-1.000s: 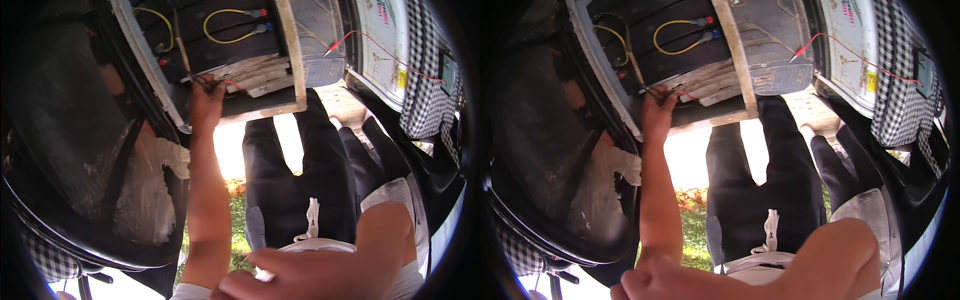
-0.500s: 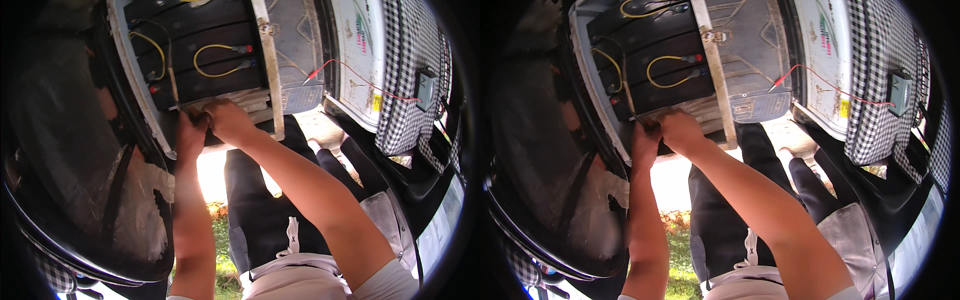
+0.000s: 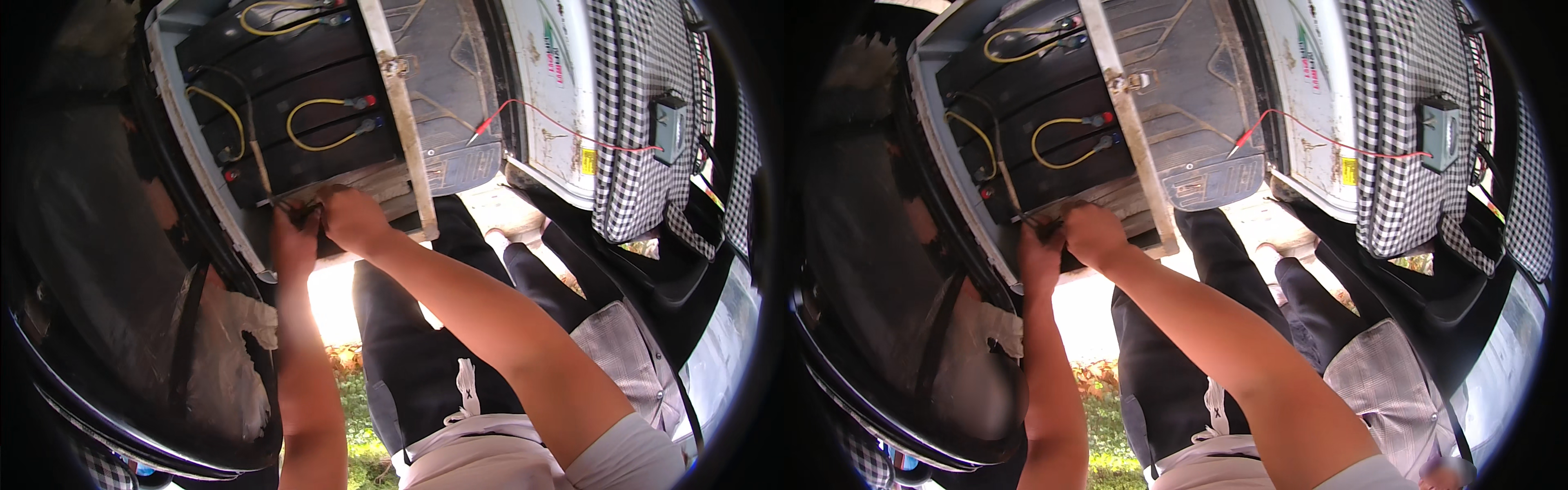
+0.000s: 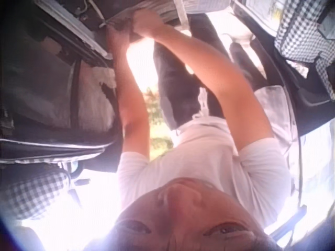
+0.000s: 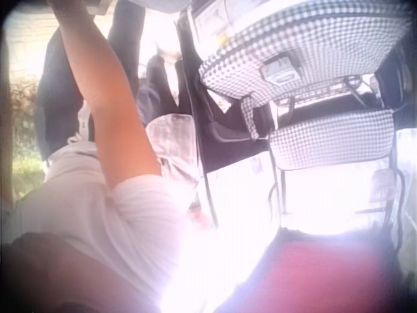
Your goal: The person uses a handheld battery tester to check the voltage of batteries inside an electric three-wheeled vehicle. They connect the tester leads to the battery terminals, observe the gauge, and then sit in the vehicle to attempt starting it by turning the key and pressing the throttle.
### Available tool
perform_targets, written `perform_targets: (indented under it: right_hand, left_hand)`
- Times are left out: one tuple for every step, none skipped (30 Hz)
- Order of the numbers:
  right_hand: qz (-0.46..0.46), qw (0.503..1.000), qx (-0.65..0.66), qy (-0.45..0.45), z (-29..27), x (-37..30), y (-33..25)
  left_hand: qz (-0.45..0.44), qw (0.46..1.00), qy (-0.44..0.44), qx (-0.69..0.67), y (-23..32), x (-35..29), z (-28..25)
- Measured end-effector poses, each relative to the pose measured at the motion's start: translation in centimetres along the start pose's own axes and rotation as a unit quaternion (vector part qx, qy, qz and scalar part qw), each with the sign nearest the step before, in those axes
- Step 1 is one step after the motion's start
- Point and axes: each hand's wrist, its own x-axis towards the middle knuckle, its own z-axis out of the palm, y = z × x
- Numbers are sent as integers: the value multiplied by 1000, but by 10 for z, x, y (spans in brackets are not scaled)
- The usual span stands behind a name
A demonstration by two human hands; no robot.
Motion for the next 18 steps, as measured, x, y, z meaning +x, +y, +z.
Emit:
perform_targets:
  right_hand:
    - [-12, 1000, 5, 2, 0, 1, 2]
    - [-16, 1000, 6, 11, 1, 1, 4]
    - [-22, 1000, 12, 14, 1, 2, 4]
    - [-14, 1000, 3, -6, 1, 2, 4]
    - [-16, 1000, -8, 10, 2, 1, 3]
    - [-25, 999, -11, 19, 2, 1, 3]
    - [-24, 999, -14, 16, 3, 0, 2]
    - [-1, 1000, -2, -5, 3, 0, 2]
    - [-14, 1000, -14, -1, 3, -1, 2]
    - [-28, 999, -24, 10, 3, -2, 3]
    - [-31, 999, -34, 26, 3, -3, 4]
    - [-32, 999, -39, 14, 2, -3, 4]
    - [-23, 999, -47, 1, 2, -3, 3]
    - [-18, 999, -49, -4, 1, -3, 1]
    - [-11, 998, -51, -18, -1, -4, -2]
    - [-3, 999, -38, -18, -3, -5, -5]
    - [-31, 999, -31, 7, -8, -8, -9]
    - [-43, 999, -27, 14, -14, -13, -14]
  left_hand:
    - [-37, 996, -30, -78, -2, 4, -2]
    - [-19, 992, -35, -116, -4, 3, -3]
    - [-34, 989, -38, -139, -6, 3, -4]
    - [-45, 992, -45, -108, -7, 4, -5]
    - [-64, 995, -45, -55, -8, 5, -7]
    - [-42, 998, -37, -24, -9, 6, -5]
    - [-25, 997, -42, -53, -9, 7, -3]
    - [-21, 999, -30, -27, -9, 6, -2]
    - [-18, 999, -24, 12, -9, 6, 0]
    - [-20, 999, -12, 31, -9, 6, 1]
    - [-21, 999, -1, 43, -8, 5, 1]
    - [-23, 998, 7, 51, -8, 6, 2]
    - [-26, 998, 14, 61, -7, 5, 2]
    - [-41, 995, 19, 91, -7, 5, 3]
    - [-29, 995, 29, 87, -7, 5, 2]
    - [-18, 996, 38, 84, -7, 4, 3]
    - [5, 996, 41, 82, -7, 3, 4]
    - [11, 997, 41, 70, -7, 3, 4]
